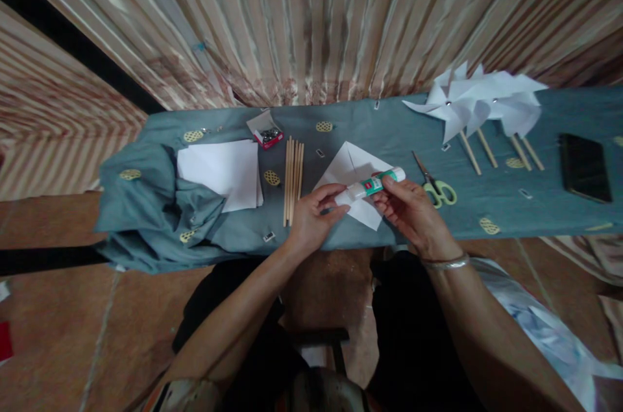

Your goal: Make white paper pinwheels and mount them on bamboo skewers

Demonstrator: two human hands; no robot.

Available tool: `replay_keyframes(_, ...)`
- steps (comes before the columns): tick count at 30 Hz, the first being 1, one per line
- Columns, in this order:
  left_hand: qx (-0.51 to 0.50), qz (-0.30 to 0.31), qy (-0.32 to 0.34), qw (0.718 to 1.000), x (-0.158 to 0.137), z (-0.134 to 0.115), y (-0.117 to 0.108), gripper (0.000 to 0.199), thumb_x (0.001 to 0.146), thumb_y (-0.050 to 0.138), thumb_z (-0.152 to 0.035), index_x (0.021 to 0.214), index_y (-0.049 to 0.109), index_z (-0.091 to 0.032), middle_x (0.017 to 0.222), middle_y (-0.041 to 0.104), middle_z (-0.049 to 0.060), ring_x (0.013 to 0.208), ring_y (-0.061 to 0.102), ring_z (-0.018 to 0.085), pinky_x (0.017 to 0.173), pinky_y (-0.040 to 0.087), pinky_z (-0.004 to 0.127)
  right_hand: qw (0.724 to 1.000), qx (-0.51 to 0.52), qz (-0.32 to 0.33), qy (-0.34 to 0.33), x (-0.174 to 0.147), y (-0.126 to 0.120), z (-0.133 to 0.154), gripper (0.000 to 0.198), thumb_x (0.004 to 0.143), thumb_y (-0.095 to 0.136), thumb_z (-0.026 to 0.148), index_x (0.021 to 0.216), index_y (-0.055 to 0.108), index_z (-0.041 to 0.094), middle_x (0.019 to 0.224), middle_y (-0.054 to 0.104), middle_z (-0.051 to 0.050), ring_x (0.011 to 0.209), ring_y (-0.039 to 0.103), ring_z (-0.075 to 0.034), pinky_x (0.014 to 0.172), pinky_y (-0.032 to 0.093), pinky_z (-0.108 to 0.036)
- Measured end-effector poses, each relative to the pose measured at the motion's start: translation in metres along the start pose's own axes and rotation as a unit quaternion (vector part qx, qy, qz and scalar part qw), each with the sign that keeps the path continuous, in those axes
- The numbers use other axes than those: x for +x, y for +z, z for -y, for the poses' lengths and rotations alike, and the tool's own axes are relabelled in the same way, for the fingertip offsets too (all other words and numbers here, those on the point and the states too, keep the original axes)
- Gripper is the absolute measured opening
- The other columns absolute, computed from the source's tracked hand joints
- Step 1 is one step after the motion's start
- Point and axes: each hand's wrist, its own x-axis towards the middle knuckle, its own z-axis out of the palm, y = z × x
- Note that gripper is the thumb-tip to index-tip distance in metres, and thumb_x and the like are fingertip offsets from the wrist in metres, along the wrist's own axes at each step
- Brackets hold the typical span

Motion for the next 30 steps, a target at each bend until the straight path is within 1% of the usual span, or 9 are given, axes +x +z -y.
replay_keyframes(8, -0.004, -0.005, -0.008, 1.000, -0.001, -0.001, 0.000, 0.036, 0.071, 0.076, -0.025, 0.104, 0.069, -0.016, 0.110, 0.072, 0.007, 0.095, 0.069, 0.019, 0.091, 0.057, 0.039, 0.998, -0.045, 0.014, -0.029, 0.002, -0.002, -0.004, 0.031, 0.061, 0.085, 0.043, 0.075, 0.068, 0.020, 0.061, 0.068, 0.003, 0.049, 0.061, -0.008, 0.047, 0.051, -0.018)
replay_keyframes(13, 0.010, -0.002, 0.005, 1.000, -0.001, -0.002, -0.001, 0.035, 0.072, 0.074, -0.023, 0.106, 0.068, -0.015, 0.111, 0.071, 0.008, 0.096, 0.068, 0.018, 0.090, 0.057, 0.037, 0.994, -0.088, 0.043, -0.058, 0.002, -0.001, -0.003, 0.031, 0.064, 0.084, 0.042, 0.076, 0.067, 0.020, 0.061, 0.067, 0.003, 0.050, 0.059, -0.008, 0.049, 0.049, -0.019)
replay_keyframes(18, 0.037, -0.001, 0.012, 0.999, -0.003, -0.003, -0.001, 0.032, 0.074, 0.073, -0.020, 0.105, 0.069, -0.016, 0.111, 0.071, 0.008, 0.100, 0.068, 0.020, 0.089, 0.057, 0.036, 0.996, -0.062, 0.049, -0.047, -0.002, 0.008, -0.008, 0.031, 0.059, 0.087, 0.041, 0.072, 0.069, 0.019, 0.061, 0.068, 0.003, 0.049, 0.058, -0.007, 0.048, 0.049, -0.016)
replay_keyframes(23, 0.072, -0.008, 0.022, 0.997, -0.006, -0.005, -0.008, 0.028, 0.077, 0.071, -0.019, 0.105, 0.069, -0.015, 0.108, 0.072, 0.010, 0.099, 0.069, 0.020, 0.088, 0.057, 0.034, 0.996, -0.049, 0.067, -0.022, -0.005, 0.019, -0.018, 0.032, 0.056, 0.089, 0.039, 0.074, 0.071, 0.021, 0.066, 0.071, 0.002, 0.055, 0.064, -0.008, 0.050, 0.052, -0.016)
replay_keyframes(26, 0.083, -0.018, 0.052, 0.995, -0.007, -0.007, -0.016, 0.031, 0.076, 0.073, -0.023, 0.106, 0.070, -0.016, 0.109, 0.072, 0.010, 0.099, 0.069, 0.020, 0.086, 0.057, 0.033, 0.997, -0.048, 0.065, -0.017, -0.005, 0.023, -0.019, 0.033, 0.050, 0.091, 0.039, 0.072, 0.072, 0.021, 0.067, 0.071, 0.002, 0.058, 0.065, -0.009, 0.050, 0.051, -0.015)
replay_keyframes(30, 0.125, 0.005, 0.084, 0.989, -0.010, -0.011, -0.025, 0.030, 0.077, 0.074, -0.029, 0.105, 0.072, -0.018, 0.107, 0.073, 0.010, 0.098, 0.069, 0.021, 0.085, 0.057, 0.033, 0.996, -0.060, 0.065, -0.025, -0.005, 0.026, -0.018, 0.034, 0.048, 0.091, 0.040, 0.069, 0.073, 0.020, 0.064, 0.070, 0.002, 0.055, 0.061, -0.009, 0.048, 0.047, -0.017)
